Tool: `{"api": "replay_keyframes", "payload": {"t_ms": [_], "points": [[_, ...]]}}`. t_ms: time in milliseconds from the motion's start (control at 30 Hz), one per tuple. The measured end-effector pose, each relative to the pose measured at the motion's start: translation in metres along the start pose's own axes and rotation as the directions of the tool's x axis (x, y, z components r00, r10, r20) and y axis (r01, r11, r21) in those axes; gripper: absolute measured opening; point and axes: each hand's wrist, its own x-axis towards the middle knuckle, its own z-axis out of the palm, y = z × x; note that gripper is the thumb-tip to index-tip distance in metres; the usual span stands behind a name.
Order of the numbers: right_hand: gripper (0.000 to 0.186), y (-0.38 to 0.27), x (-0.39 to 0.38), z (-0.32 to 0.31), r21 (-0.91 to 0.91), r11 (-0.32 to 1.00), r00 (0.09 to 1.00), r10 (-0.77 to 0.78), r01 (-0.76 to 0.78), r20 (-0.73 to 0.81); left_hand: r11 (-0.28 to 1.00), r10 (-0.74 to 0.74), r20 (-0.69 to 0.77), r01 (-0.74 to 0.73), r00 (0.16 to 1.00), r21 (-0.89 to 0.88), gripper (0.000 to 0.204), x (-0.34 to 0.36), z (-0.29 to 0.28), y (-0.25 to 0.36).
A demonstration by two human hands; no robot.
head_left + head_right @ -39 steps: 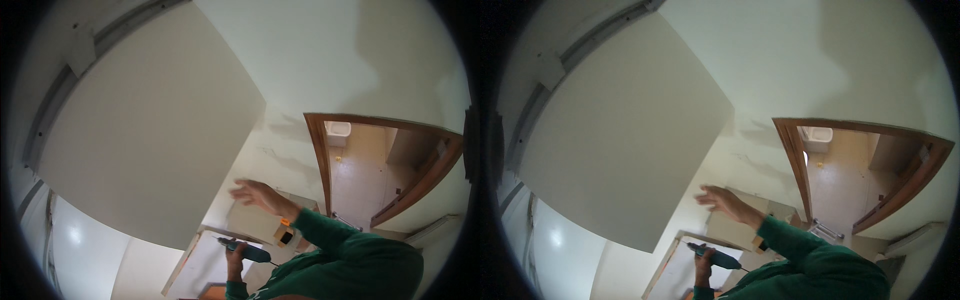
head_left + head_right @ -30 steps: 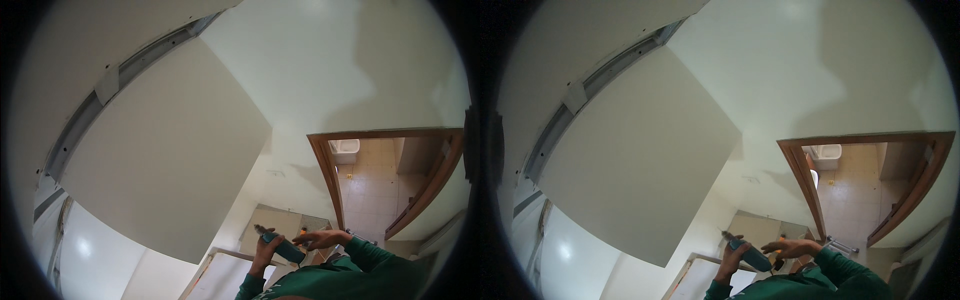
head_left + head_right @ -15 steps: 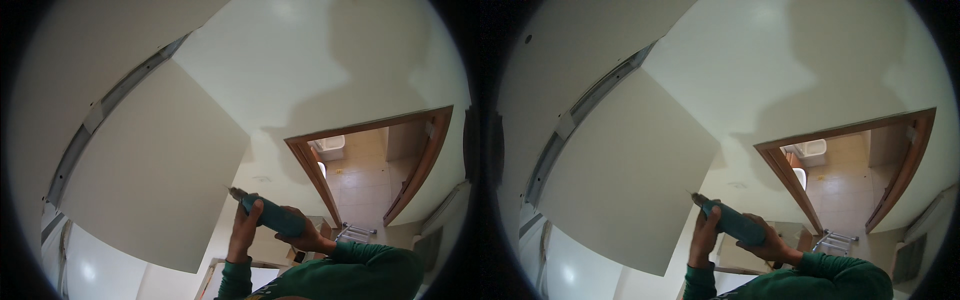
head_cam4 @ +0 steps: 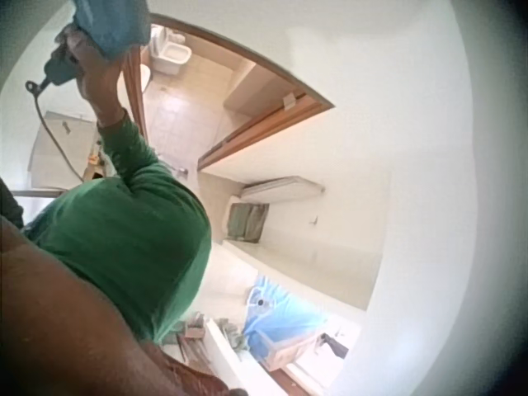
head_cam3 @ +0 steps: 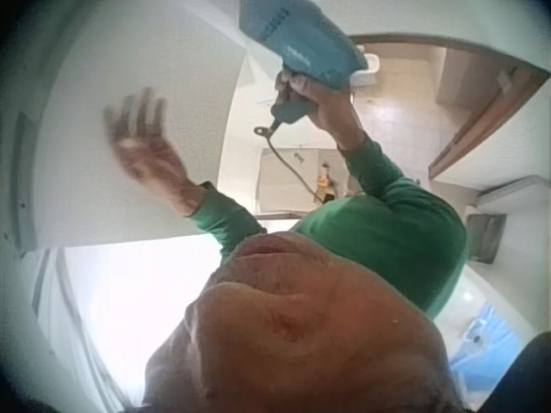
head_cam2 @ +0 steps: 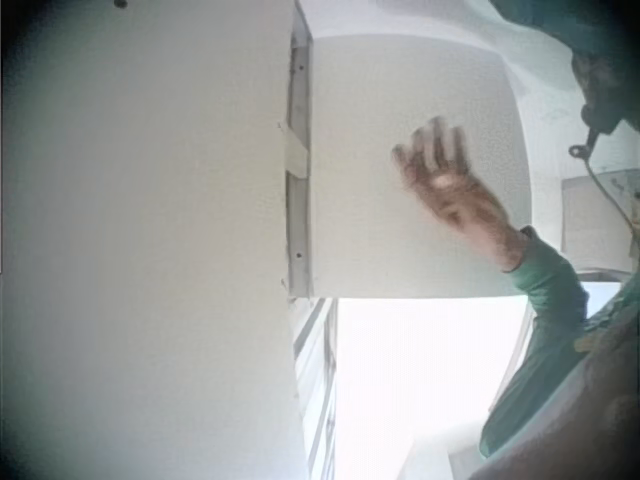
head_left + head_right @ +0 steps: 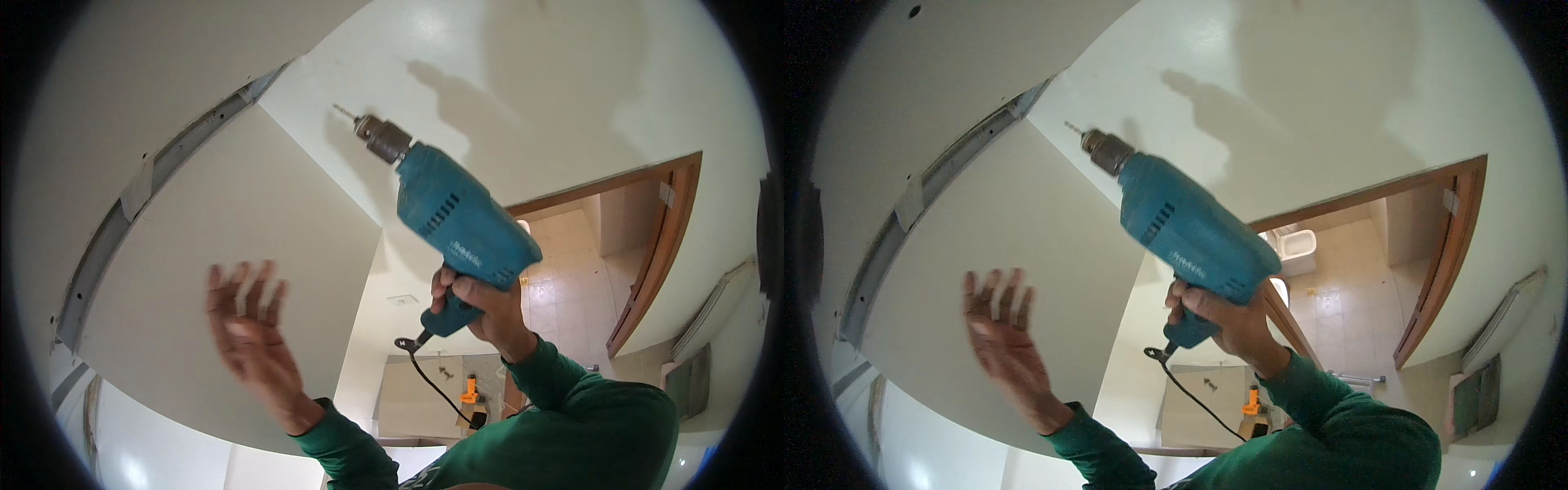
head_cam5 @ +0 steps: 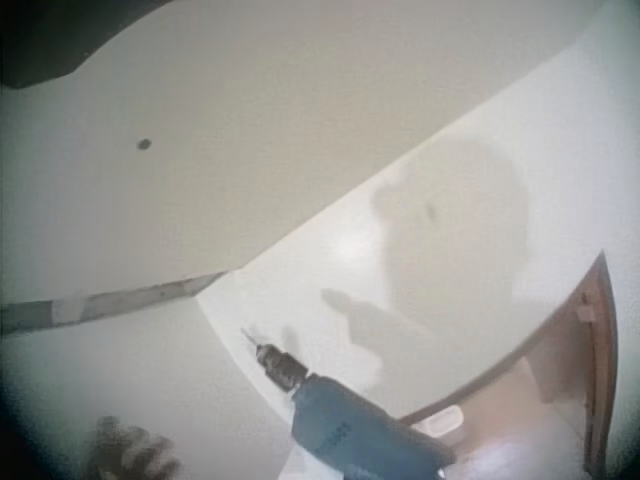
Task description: The person uses a corded drill to drive screws into a metal ceiling track, then switches to a manual crimping tool to fasten the track to the ceiling. The work is performed overhead in a room under renovation.
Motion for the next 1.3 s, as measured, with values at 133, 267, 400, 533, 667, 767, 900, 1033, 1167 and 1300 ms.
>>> {"api": "replay_keyframes", "payload": {"t_ms": [133, 267, 400, 533, 667, 767, 900, 1033, 1167, 1300], "points": [[0.027, 0.001, 0.004, 0.015, 0.013, 0.997, 0.994, -0.079, 0.08, -0.081, 0.954, 0.297, -0.326, -0.295, 0.897, 0.058, 0.072, 0.021, -0.044, 0.026], [0.032, -0.032, 0.01, 0.014, -0.107, 0.981, 0.976, -0.177, 0.164, -0.123, 0.853, 0.495, -0.457, -0.513, 0.739, 0.096, 0.072, 0.065, -0.017, 0.064], [0.037, -0.005, 0.014, 0.021, -0.04, 0.995, 0.993, -0.097, 0.095, -0.069, 0.795, 0.601, -0.475, -0.544, 0.643, 0.269, 0.076, 0.081, -0.017, 0.096], [0.033, -0.015, 0.023, 0.017, -0.025, 0.994, 0.993, -0.108, 0.106, -0.054, 0.745, 0.664, -0.319, -0.636, 0.676, 0.203, 0.077, 0.092, -0.021, 0.096], [0.034, -0.025, 0.03, 0.001, 0.042, 0.993, 0.994, -0.107, 0.107, -0.006, 0.761, 0.636, -0.282, -0.645, 0.719, 0.071, 0.083, 0.101, 0.018, 0.08], [0.034, -0.023, 0.033, -0.002, 0.132, 0.988, 0.996, -0.087, 0.083, 0.022, 0.738, 0.667, -0.279, -0.664, 0.691, 0.12, 0.082, 0.11, 0.002, 0.071], [0.035, -0.017, 0.031, -0.001, 0.204, 0.976, 0.996, -0.083, 0.078, 0.019, 0.739, 0.674, -0.277, -0.619, 0.685, 0.265, 0.067, 0.113, -0.027, 0.067], [0.037, -0.008, 0.033, -0.009, 0.242, 0.968, 0.997, -0.075, 0.07, 0.012, 0.664, 0.707, -0.261, -0.49, 0.657, 0.564, 0.061, 0.112, -0.027, 0.062], [0.041, -0.005, 0.038, -0.017, 0.247, 0.967, 0.998, -0.061, 0.061, -0.005, 0.607, 0.78, -0.384, -0.452, 0.493, 0.654, 0.064, 0.079, 0.018, 0.048], [0.042, 0.009, 0.033, -0.015, 0.278, 0.956, 0.996, -0.092, 0.089, -0.001, 0.684, 0.718, -0.359, -0.51, 0.596, 0.522, 0.06, 0.03, 0.039, 0.002]]}}
